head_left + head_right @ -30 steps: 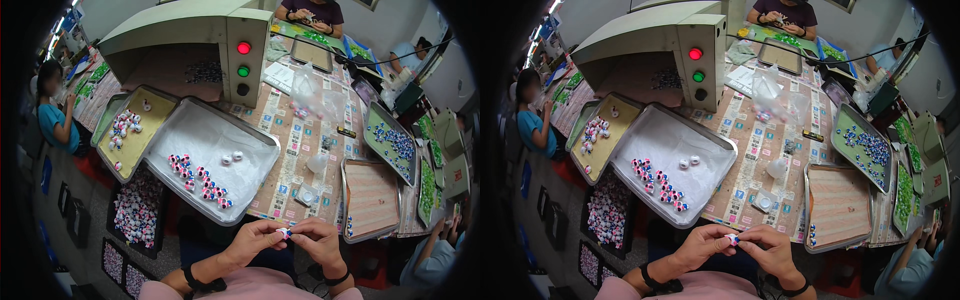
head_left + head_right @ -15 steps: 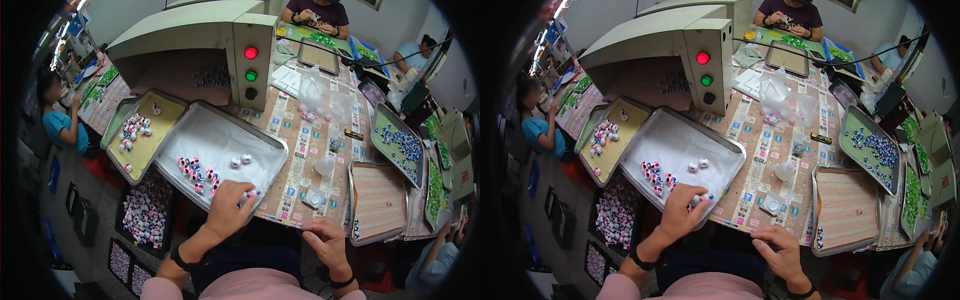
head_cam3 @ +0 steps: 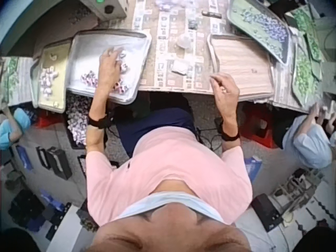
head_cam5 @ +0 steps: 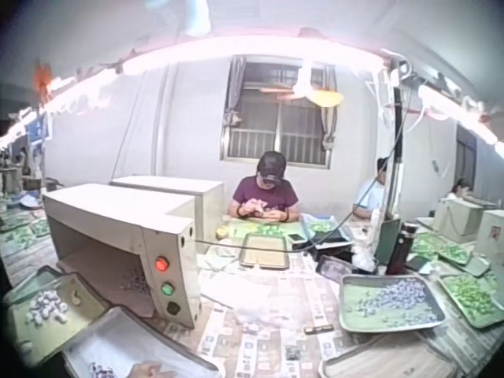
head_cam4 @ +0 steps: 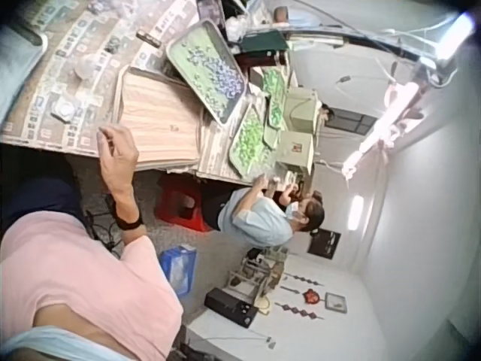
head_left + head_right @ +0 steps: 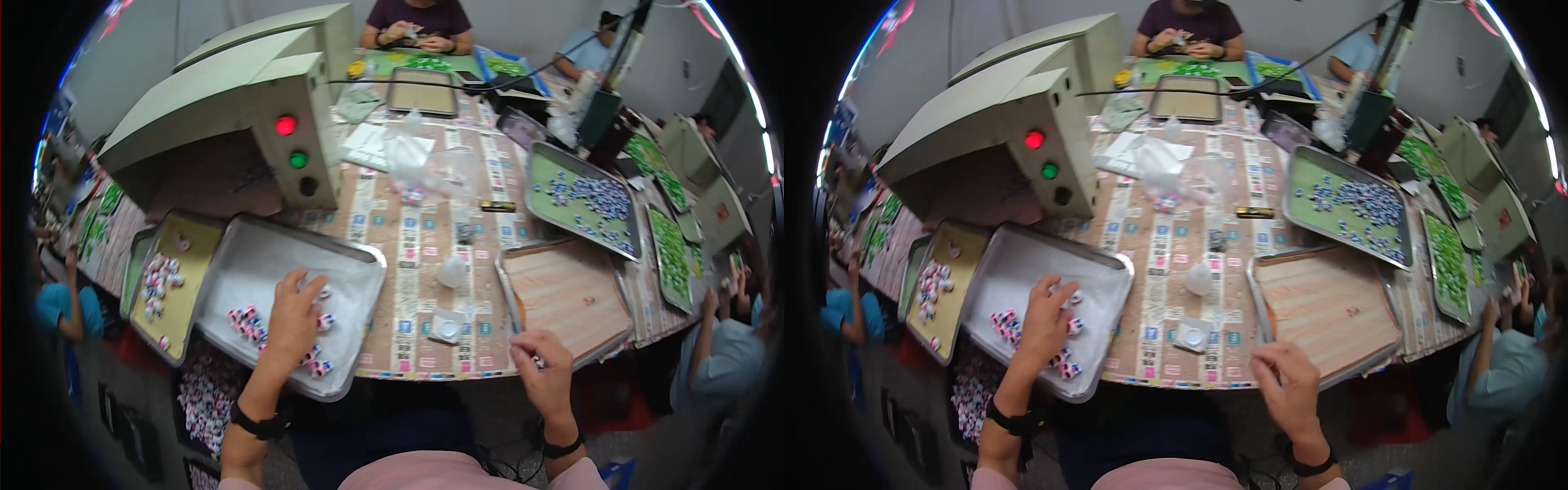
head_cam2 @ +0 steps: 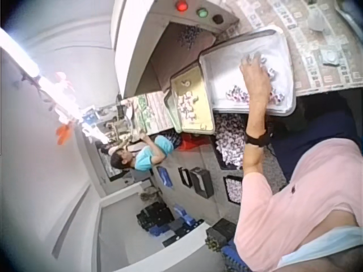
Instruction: The person assembles small, round, multi-colored candy pieces by hand. They pick up individual components from trays and combine them into finished units, placing the completed items into a metal tray. The task is performed in a repetitive, one-at-a-time manner at a workstation.
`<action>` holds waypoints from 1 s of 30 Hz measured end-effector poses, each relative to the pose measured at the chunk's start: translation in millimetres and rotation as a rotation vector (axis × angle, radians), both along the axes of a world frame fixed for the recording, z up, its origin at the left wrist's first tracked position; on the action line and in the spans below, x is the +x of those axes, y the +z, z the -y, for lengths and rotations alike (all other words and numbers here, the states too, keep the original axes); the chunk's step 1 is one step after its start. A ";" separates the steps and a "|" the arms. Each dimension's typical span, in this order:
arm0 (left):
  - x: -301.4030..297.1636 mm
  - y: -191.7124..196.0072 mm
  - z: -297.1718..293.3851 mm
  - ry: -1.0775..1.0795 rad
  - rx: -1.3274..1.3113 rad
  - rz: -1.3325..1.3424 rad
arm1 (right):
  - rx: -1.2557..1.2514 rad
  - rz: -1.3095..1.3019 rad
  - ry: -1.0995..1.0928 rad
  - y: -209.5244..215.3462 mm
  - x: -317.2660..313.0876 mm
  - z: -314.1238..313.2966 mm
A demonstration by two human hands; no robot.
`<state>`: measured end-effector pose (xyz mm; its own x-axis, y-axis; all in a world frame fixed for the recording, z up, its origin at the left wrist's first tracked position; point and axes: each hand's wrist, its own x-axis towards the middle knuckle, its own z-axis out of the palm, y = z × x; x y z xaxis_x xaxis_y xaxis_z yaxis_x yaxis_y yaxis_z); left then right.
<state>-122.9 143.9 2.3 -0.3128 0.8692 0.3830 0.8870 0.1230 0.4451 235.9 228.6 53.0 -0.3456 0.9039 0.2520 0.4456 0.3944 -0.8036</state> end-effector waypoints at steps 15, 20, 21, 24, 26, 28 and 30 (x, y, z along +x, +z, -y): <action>-1.7 22.9 22.0 0.032 0.065 1.350 | 0.012 0.460 0.091 -17.8 51.8 -34.6; 15.4 30.7 37.6 -0.059 0.246 1.850 | -0.178 0.209 0.026 -20.1 48.2 -38.8; 18.6 29.5 42.1 -0.078 0.267 1.908 | -0.256 0.122 0.008 -17.3 45.2 -38.4; 36.7 25.8 54.3 -0.135 0.214 2.015 | -0.369 -0.227 0.101 -22.5 42.4 -36.4; 56.1 30.5 57.0 -0.151 0.156 2.075 | -0.572 -0.339 0.083 -18.4 40.8 -30.2; 71.7 32.3 59.1 -0.240 0.066 2.169 | -0.705 -0.416 0.087 -14.4 33.4 -23.9; 88.1 27.9 63.8 -0.307 -0.013 2.216 | -0.764 -0.448 0.107 -11.2 20.5 -17.8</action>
<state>-34.8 80.0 30.2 -0.0024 0.9594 -0.2820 -0.8799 0.1320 0.4564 256.4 246.4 41.8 -0.4517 0.8490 -0.2743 0.0178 -0.2988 -0.9541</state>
